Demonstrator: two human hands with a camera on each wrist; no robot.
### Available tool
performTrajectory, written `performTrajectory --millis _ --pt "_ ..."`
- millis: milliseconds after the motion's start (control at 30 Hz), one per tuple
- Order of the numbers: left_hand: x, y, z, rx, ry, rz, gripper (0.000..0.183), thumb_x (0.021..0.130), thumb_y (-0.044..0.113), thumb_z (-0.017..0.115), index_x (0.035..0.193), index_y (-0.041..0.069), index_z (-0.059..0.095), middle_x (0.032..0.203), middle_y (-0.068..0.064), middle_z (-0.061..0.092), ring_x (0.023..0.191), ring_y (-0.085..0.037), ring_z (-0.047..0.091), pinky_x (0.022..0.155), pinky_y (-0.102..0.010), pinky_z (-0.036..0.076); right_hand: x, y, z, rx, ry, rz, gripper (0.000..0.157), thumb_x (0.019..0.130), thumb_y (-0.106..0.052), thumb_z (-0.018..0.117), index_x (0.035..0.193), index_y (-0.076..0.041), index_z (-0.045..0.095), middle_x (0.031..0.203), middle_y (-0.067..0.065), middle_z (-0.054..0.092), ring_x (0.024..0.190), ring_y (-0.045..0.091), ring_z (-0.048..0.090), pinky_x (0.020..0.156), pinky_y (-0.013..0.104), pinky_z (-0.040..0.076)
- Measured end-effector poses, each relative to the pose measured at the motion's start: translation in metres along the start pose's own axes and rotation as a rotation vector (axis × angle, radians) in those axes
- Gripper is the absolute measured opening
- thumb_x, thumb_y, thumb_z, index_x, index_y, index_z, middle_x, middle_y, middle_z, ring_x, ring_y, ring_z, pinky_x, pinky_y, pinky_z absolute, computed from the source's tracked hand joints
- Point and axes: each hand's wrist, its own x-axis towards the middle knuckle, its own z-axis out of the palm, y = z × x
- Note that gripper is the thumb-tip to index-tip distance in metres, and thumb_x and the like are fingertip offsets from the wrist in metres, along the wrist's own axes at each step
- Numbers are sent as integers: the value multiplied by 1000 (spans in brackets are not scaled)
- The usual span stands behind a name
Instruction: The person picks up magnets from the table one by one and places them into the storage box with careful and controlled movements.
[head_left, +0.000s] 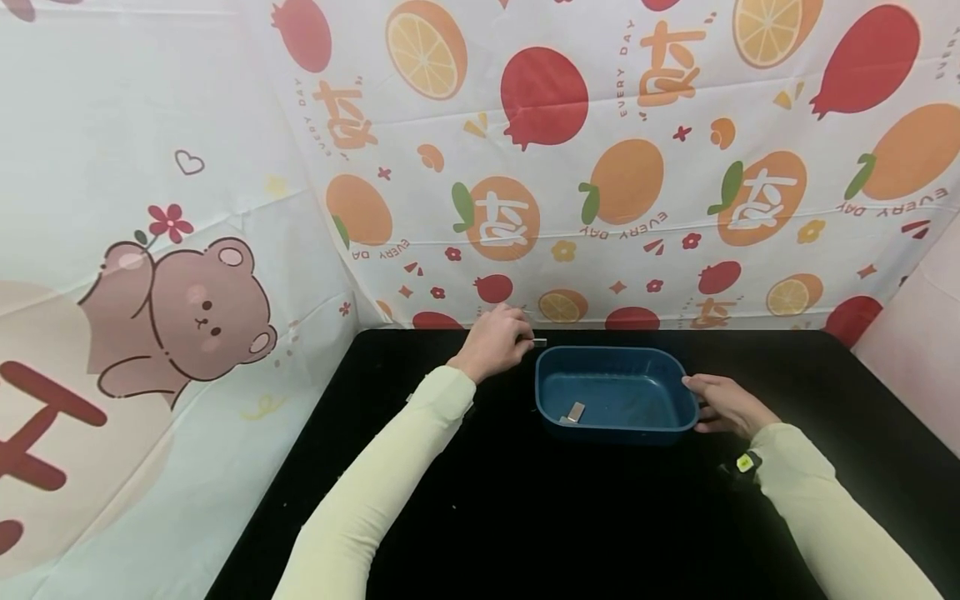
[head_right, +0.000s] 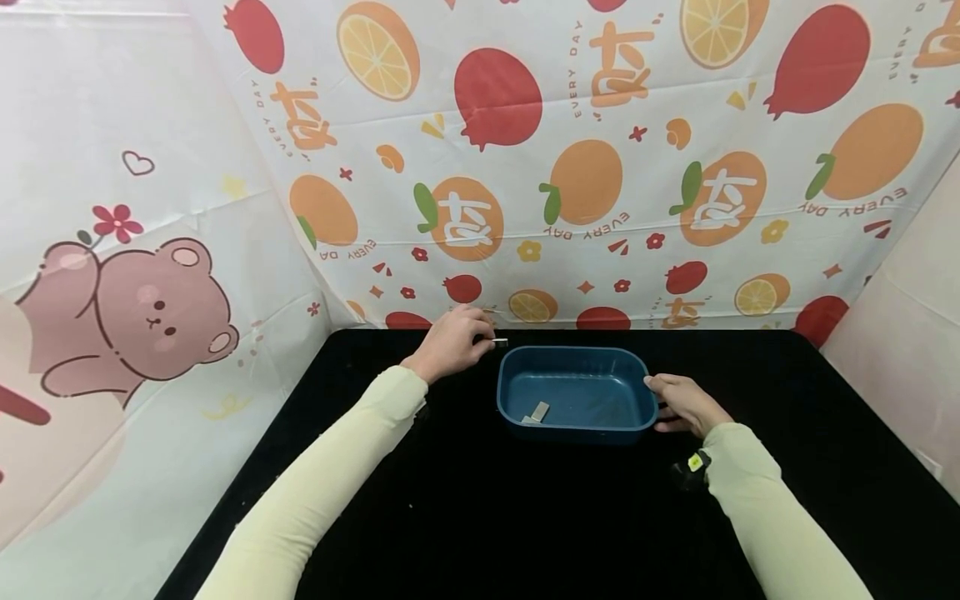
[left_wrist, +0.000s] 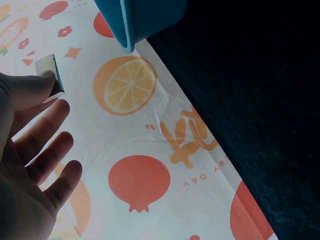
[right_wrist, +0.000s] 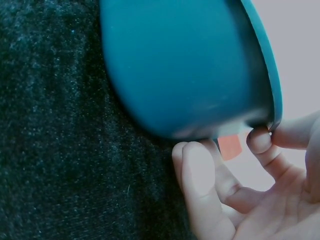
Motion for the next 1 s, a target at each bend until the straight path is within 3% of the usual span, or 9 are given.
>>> performTrajectory --millis 1000 --pt "-2 1 1 3 18 7 13 93 23 69 97 17 80 108 -1 72 107 -21 60 93 -40 52 0 2 1 -21 14 -14 52 105 -48 38 126 -3 51 104 7 62 83 16 66 75 33 61"
